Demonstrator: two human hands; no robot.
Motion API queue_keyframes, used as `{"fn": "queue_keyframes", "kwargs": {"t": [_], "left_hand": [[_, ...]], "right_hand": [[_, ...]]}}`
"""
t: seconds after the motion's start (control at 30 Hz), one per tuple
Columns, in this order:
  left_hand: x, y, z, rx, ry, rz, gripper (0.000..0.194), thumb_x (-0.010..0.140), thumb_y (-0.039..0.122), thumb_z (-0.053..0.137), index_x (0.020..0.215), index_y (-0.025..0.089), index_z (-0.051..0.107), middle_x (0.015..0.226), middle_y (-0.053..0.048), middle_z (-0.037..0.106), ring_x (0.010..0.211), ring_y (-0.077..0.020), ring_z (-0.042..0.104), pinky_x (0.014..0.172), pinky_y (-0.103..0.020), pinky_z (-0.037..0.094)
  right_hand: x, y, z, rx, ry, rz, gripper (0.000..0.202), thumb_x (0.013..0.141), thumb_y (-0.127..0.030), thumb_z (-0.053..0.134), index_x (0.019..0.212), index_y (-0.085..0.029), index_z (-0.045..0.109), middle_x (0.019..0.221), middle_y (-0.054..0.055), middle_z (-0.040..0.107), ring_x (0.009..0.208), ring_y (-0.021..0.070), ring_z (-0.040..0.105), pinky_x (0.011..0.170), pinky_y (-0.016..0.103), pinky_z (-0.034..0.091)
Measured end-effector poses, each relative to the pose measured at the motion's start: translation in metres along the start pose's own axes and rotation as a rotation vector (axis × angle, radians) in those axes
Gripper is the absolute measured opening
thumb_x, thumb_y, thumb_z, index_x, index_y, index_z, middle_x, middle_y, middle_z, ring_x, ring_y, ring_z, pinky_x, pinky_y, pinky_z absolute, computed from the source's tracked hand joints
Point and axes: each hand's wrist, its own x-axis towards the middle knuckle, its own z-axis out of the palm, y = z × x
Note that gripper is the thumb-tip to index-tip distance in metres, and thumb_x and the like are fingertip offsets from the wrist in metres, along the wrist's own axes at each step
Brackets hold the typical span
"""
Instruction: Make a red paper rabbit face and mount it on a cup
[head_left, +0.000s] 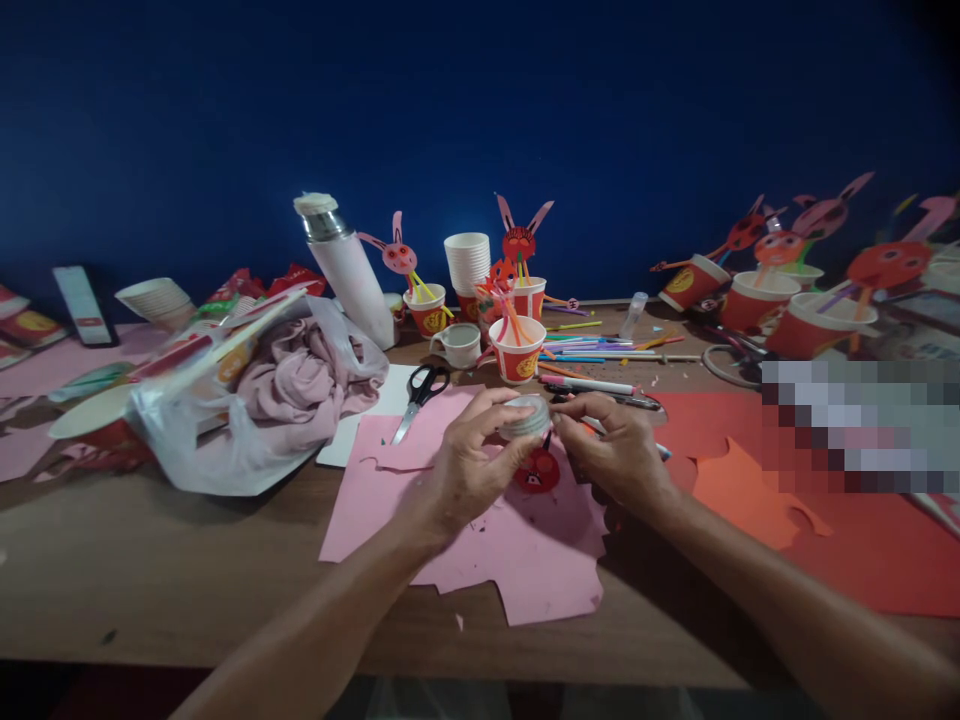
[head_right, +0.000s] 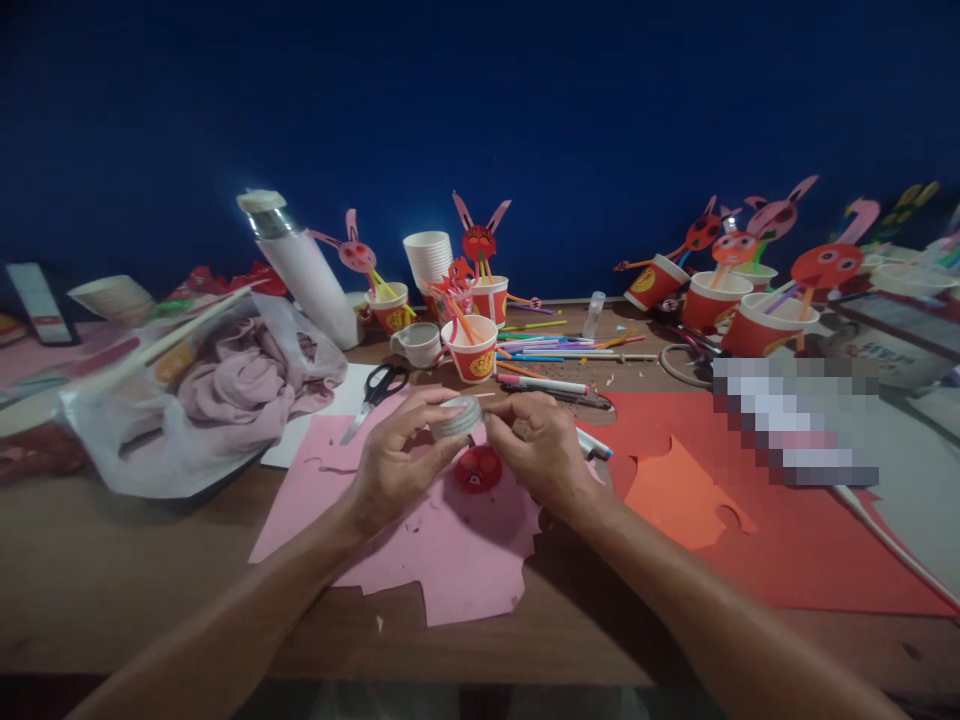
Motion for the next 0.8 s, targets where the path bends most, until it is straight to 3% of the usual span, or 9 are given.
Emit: {"fn": "queue_keyframes", "kwargs": {"t": [0.17, 0.4, 0.6, 0.8], "left_hand": [[-0.0002, -0.0024, -0.0001, 0.002, 0.021, -0.048, 0.013, 0.077, 0.020, 0.065, 0.090, 0.017, 0.065, 0.106, -0.009, 0.061, 0.100, -0.0197, 0.058, 0.070, -0.025, 0.054], [0.0005, -0.0022, -0.0004, 0.015, 0.001, -0.016, 0.014, 0.078, 0.019, 0.065, 0.092, 0.018, 0.066, 0.105, -0.008, 0.062, 0.099, -0.0194, 0.059, 0.079, -0.031, 0.052], [-0.0004, -0.0049, 0.0013, 0.020, 0.023, -0.014, 0.015, 0.078, 0.021, 0.064, 0.092, 0.018, 0.065, 0.105, -0.008, 0.062, 0.098, -0.0197, 0.059, 0.079, -0.031, 0.052], [0.0013, -0.0036, -0.0004, 0.006, -0.001, -0.014, 0.015, 0.079, 0.022, 0.063, 0.093, 0.018, 0.065, 0.104, -0.009, 0.061, 0.097, -0.0198, 0.059, 0.081, -0.033, 0.051]], "right_hand": [[0.0003, -0.0013, -0.0008, 0.042, -0.026, 0.018, 0.016, 0.076, -0.023, 0.057, 0.080, -0.019, 0.072, 0.079, 0.003, 0.073, 0.073, 0.0188, 0.066, 0.068, 0.030, 0.049], [-0.0009, -0.0029, 0.0004, 0.033, -0.034, 0.036, 0.015, 0.077, -0.024, 0.057, 0.076, -0.020, 0.071, 0.073, 0.003, 0.072, 0.069, 0.0184, 0.065, 0.066, 0.030, 0.049], [0.0004, 0.0018, 0.0000, 0.012, -0.006, 0.028, 0.017, 0.076, -0.023, 0.055, 0.075, -0.021, 0.072, 0.077, 0.002, 0.073, 0.073, 0.0190, 0.066, 0.069, 0.030, 0.049], [-0.0015, -0.0053, -0.0004, 0.093, -0.046, 0.104, 0.014, 0.076, -0.028, 0.060, 0.076, -0.018, 0.070, 0.073, 0.003, 0.072, 0.071, 0.0191, 0.065, 0.058, 0.027, 0.049]]}}
